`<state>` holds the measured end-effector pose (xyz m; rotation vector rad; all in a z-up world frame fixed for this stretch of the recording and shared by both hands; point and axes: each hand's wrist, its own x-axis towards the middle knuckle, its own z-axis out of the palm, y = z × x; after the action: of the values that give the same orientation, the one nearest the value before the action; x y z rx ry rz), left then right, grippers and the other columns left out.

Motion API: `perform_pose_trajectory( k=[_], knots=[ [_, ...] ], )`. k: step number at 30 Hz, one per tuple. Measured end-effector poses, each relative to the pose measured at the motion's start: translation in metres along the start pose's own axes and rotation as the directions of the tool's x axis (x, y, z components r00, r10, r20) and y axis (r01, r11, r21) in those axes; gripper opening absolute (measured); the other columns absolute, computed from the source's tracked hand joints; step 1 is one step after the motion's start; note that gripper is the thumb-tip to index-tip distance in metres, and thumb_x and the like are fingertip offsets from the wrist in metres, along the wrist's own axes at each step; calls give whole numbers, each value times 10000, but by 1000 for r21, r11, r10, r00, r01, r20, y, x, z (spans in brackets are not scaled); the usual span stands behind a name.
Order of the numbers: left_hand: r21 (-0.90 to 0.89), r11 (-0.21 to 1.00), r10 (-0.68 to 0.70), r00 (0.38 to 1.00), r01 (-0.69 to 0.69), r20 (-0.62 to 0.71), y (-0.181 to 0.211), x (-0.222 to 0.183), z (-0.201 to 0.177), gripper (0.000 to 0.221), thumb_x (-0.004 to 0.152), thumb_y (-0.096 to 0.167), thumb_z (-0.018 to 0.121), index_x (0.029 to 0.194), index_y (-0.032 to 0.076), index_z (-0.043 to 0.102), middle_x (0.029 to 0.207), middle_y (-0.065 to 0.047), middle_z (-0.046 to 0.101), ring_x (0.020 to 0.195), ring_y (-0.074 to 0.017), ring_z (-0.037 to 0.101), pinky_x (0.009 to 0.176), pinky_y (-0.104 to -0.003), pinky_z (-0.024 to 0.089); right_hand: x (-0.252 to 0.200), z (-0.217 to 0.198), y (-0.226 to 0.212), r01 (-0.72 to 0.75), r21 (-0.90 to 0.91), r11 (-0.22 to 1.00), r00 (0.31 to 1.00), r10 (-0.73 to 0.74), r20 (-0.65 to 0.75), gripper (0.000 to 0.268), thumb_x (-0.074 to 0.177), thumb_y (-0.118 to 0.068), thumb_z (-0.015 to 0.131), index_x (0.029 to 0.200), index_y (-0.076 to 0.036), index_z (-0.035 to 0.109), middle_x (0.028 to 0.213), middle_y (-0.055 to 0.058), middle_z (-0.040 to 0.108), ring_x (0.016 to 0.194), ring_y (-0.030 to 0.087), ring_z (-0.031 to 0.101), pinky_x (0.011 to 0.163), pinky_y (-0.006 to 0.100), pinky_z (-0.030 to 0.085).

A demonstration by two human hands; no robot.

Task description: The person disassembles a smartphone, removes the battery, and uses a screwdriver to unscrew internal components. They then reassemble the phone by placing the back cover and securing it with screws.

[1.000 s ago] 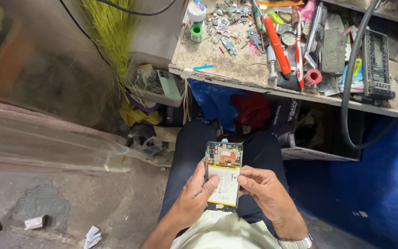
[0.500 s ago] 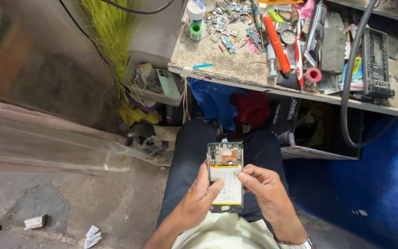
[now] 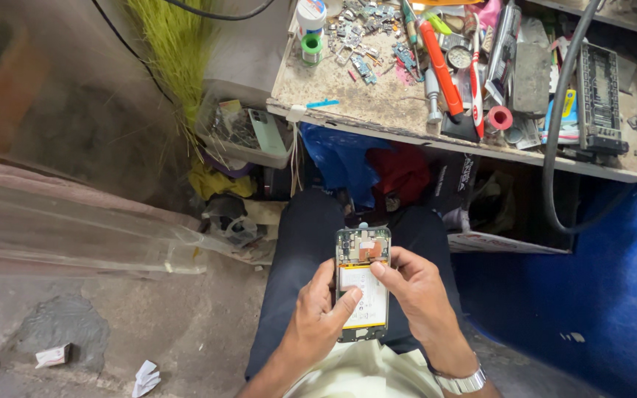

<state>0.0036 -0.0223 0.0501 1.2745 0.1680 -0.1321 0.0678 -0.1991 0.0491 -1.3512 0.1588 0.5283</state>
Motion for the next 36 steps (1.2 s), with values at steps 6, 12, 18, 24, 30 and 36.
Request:
perform_pose_trajectory(
  k=[6,12,18,24,30,36],
  knots=[
    [-1,1000,-12,999,12,53,3,0,-6,521,923,63,655,1409,-18,484,1170,-105,690,1054,-119,661,908,-288,562,4,10,-10,34,23,999,998,-35,45,257,927,-134,710,1101,54,724,965,81,747,862,108,680,804,268,549],
    [-255,963,-49,988,86,149,-4,10,-15,522,937,-18,630,1430,-30,459,1198,-95,647,1118,-130,642,975,-312,552,19,8,-1,-9,60,998,999,7,34,250,929,-119,688,1117,45,710,978,71,746,844,106,681,780,268,550],
    [-270,944,-168,980,192,109,1,12,-18,416,943,26,654,1330,-49,523,1101,-105,726,985,-120,708,867,-291,598,22,14,-7,-50,137,989,998,45,37,255,943,-110,672,1142,48,696,972,90,747,809,124,695,741,281,567],
    [-180,961,-200,977,211,80,-8,9,-19,232,969,66,659,1153,-73,645,951,-74,765,837,-82,716,749,-249,591,21,12,-10,-29,104,994,999,24,48,283,936,-111,664,1168,46,703,1005,89,757,852,126,706,780,287,568],
    [-171,975,-124,987,141,107,-3,6,-17,233,968,62,666,1165,-61,651,964,-51,750,847,-54,687,748,-233,577,22,12,-9,32,73,997,997,-37,61,298,923,-119,686,1168,50,711,1042,90,758,912,127,693,846,291,550],
    [-81,985,-150,988,153,40,5,1,-19,221,943,66,688,1124,-60,680,923,-59,764,812,-51,687,705,-231,570,19,12,-12,14,52,999,996,-19,90,318,917,-133,692,1177,49,714,1045,94,761,920,124,696,851,285,550]
  ],
)
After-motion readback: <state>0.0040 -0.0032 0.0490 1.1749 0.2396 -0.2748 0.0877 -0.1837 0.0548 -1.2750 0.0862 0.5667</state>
